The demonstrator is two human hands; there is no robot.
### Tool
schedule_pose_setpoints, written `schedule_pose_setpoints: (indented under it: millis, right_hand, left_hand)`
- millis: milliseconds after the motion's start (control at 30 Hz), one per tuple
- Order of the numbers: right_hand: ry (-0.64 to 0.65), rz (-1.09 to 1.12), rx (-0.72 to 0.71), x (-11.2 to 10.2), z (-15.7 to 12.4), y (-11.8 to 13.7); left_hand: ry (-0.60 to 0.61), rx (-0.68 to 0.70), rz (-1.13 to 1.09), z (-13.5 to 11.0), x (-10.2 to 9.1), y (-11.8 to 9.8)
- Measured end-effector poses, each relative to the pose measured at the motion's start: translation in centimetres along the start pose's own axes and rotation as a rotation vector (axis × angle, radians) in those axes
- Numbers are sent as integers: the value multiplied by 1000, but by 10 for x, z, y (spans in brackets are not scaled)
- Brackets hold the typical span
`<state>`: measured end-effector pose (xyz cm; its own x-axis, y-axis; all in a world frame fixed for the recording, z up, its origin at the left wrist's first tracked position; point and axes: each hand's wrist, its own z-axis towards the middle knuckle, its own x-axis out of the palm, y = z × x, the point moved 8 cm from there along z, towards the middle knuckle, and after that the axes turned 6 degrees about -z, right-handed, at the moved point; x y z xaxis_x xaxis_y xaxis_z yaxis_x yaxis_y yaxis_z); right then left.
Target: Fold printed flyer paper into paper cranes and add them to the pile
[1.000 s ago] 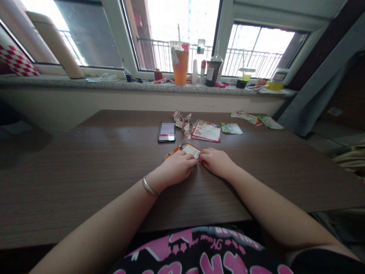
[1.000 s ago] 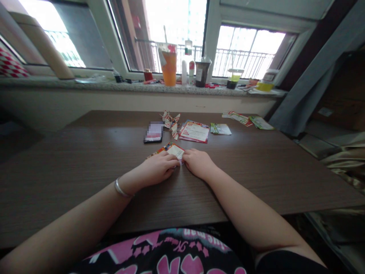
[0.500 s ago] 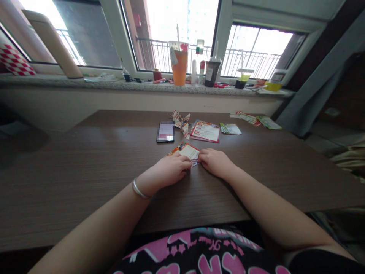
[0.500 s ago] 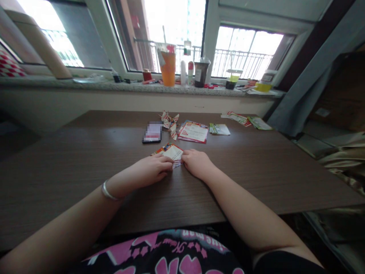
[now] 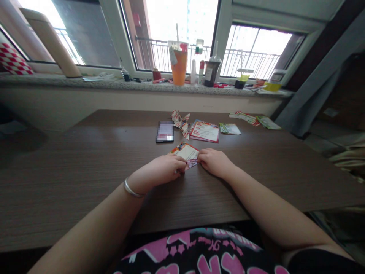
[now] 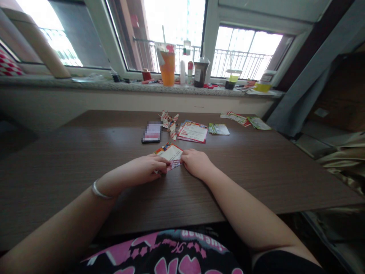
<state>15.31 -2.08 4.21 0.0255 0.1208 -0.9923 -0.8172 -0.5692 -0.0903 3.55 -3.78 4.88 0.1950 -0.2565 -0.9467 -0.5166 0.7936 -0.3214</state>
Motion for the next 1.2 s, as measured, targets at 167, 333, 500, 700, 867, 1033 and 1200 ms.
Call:
schedule_pose_setpoints:
  millis: [167,333,500,700,867,1033,1200]
  right_hand:
    - [7,-39,-3,-1,0,1]
    - [12,-56,14,0,-1,1]
    - [23,-57,27,0,-1,0]
    - [24,-61,36,0,-2,-1]
    - [-3,-53,20,-1,-3,-1]
    - [2,-49,16,-3,-2,3]
    - [1,-45,23,-5,-1,4]
  left_hand:
    - [19,38,-88,-1,-2,4]
    - [51,130,-190,-2,-6,0]
    - [70,177,-201,-5,-8,-1]
    - [110,134,-127,-7,-7,2]
    - [82,99,-99,-5,-7,5]
    - [-67,-66,96,2,-8,7]
    - [-125,12,152,7,-1,-1]
